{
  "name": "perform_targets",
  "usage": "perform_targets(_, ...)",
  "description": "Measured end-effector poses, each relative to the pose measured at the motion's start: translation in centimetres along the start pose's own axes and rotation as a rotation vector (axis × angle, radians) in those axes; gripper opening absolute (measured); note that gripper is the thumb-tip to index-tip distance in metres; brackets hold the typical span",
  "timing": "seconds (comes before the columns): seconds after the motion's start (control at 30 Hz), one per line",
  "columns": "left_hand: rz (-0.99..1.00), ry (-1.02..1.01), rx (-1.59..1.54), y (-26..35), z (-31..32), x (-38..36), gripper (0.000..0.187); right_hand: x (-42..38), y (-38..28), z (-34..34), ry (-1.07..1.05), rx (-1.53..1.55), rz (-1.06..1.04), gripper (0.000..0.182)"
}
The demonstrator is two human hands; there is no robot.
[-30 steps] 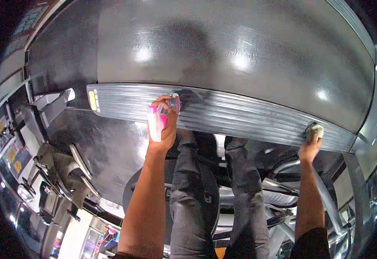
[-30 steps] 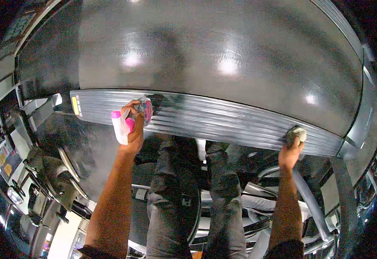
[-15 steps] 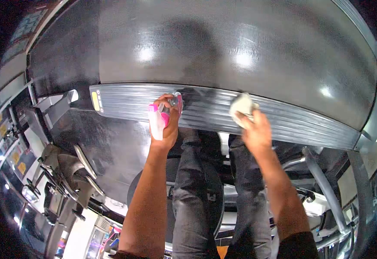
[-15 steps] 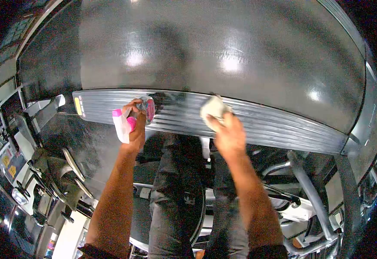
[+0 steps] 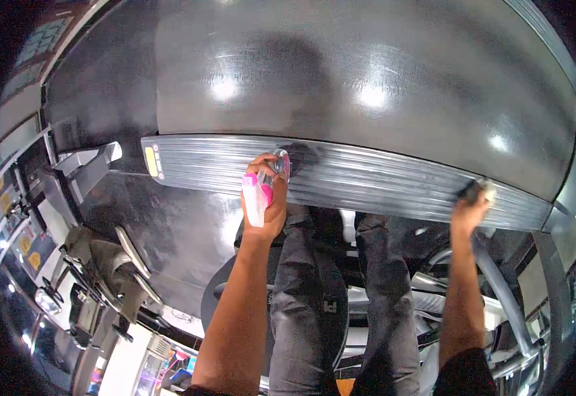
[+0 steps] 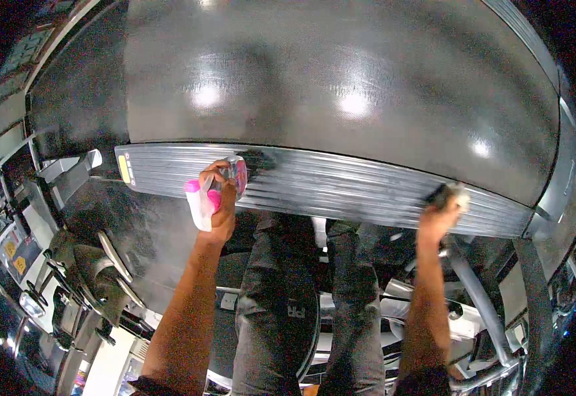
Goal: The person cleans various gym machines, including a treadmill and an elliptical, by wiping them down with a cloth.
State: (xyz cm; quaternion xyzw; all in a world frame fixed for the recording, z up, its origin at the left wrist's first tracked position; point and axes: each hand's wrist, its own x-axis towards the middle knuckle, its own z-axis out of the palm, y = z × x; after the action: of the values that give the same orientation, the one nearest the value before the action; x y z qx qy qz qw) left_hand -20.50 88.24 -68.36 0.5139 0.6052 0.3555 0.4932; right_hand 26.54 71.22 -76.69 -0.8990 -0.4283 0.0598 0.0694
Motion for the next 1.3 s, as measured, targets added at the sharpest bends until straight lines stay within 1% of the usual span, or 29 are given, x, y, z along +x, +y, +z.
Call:
perform_targets(0.07, -0.025, 0.014, -0.092, -0.2, 0.2, -0.1, 0.022, -2.8, -9.3, 1.5, 0.002, 0.070, 0.064, 0.072)
perform_targets(0.1, -0.054, 0.016, -0.056, 0.7, 0.2, 0.0, 0.023, -4.4, -14.1, 2.0, 0.002, 0.123, 0.137, 0.068)
perform_targets(0.17, -0.075, 0.002, -0.103, -0.2, 0.1, -0.1, 0.025, -7.2, -22.0, 0.9, -0.179, 0.197, 0.007, 0.062)
perform_targets(0.2, -0.086, -0.006, -0.128, -0.7, -0.1, -0.1, 0.025, -9.7, -24.1, 2.1, -0.065, 0.258, -0.202, 0.060)
perform_targets(0.27, -0.144, -0.047, -0.238, -0.7, -0.4, -0.1, 0.030, -13.5, -28.6, 1.9, -0.263, 0.275, -0.396, 0.053)
perform_targets(0.33, -0.076, -0.090, -0.159, -0.2, -0.5, 0.2, 0.035, -14.8, -32.4, 0.0, -0.605, 0.393, -0.513, 0.040)
perform_targets(0.37, -0.005, -0.117, -0.016, 0.0, -1.0, 0.5, 0.037, -14.9, -32.7, -0.2, -0.623, 0.306, -0.592, 0.036)
perform_targets(0.4, -0.042, -0.098, -0.052, -0.4, -1.0, 0.3, 0.034, -15.0, -32.8, -0.4, -0.639, 0.219, -0.669, 0.032)
perform_targets(0.47, -0.011, -0.119, 0.057, 0.9, -1.4, 0.8, 0.029, -13.6, -31.0, -0.5, -0.501, 0.223, -0.716, 0.033)
perform_targets(0.5, -0.050, -0.082, 0.027, 1.1, -1.2, 0.8, 0.026, -12.3, -29.9, -0.5, -0.492, 0.255, -0.720, 0.032)
perform_targets(0.53, -0.014, -0.091, 0.028, 1.0, -1.4, 1.0, 0.026, -11.5, -29.0, -1.3, -0.563, 0.065, -0.617, 0.031)
perform_targets(0.63, 0.059, -0.108, -0.006, 0.2, -1.8, 1.3, 0.025, -8.2, -25.5, -3.1, -0.373, -0.082, -0.383, 0.041)
perform_targets(0.67, 0.070, -0.107, -0.007, 0.1, -1.9, 1.5, 0.025, -7.5, -24.2, -2.5, -0.398, -0.012, -0.136, 0.043)
perform_targets(0.73, 0.097, -0.110, -0.011, 0.6, -1.9, 1.6, 0.025, -6.5, -25.2, -2.9, -0.479, 0.038, 0.003, 0.048)
perform_targets(0.8, 0.080, -0.116, 0.015, 0.8, -1.9, 1.6, 0.026, -7.3, -26.6, -2.0, -0.445, -0.006, -0.003, 0.049)
perform_targets(0.83, 0.080, -0.116, 0.011, 0.7, -1.8, 1.6, 0.026, -7.7, -27.2, -1.7, -0.419, -0.015, 0.041, 0.046)
perform_targets(0.93, 0.120, -0.115, 0.000, 0.8, -2.0, 1.8, 0.028, -9.7, -26.6, -0.7, -0.311, 0.121, -0.019, 0.045)
perform_targets(0.97, 0.139, -0.118, 0.001, 1.2, -2.4, 1.8, 0.029, -10.5, -26.4, -0.9, -0.313, 0.246, -0.007, 0.045)
perform_targets(1.07, 0.208, -0.125, 0.091, 3.1, -4.3, -0.1, 0.035, -13.4, -25.4, -2.6, -0.477, 0.275, -0.002, 0.046)
perform_targets(1.1, 0.099, -0.202, 0.066, 4.1, -5.5, -0.8, 0.038, -14.4, -25.4, -3.5, -0.533, 0.268, 0.015, 0.046)
perform_targets(1.13, 0.049, -0.217, 0.046, 4.8, -6.9, -2.1, 0.038, -15.9, -26.1, -4.5, -0.601, 0.246, 0.054, 0.046)
perform_targets(1.2, -0.077, -0.218, -0.005, 6.0, -10.2, -5.5, 0.038, -20.1, -26.1, -5.3, -0.641, 0.253, 0.021, 0.042)
perform_targets(1.23, -0.150, -0.205, -0.039, 7.2, -11.9, -7.0, 0.039, -21.2, -26.6, -6.4, -0.648, 0.411, -0.160, 0.042)
perform_targets(1.27, -0.252, -0.179, -0.089, 8.6, -13.7, -8.7, 0.040, -22.7, -27.0, -7.5, -0.678, 0.424, -0.217, 0.041)
perform_targets(1.3, -0.271, -0.197, -0.031, 9.7, -15.9, -10.1, 0.042, -24.1, -27.5, -8.6, -0.709, 0.439, -0.273, 0.040)
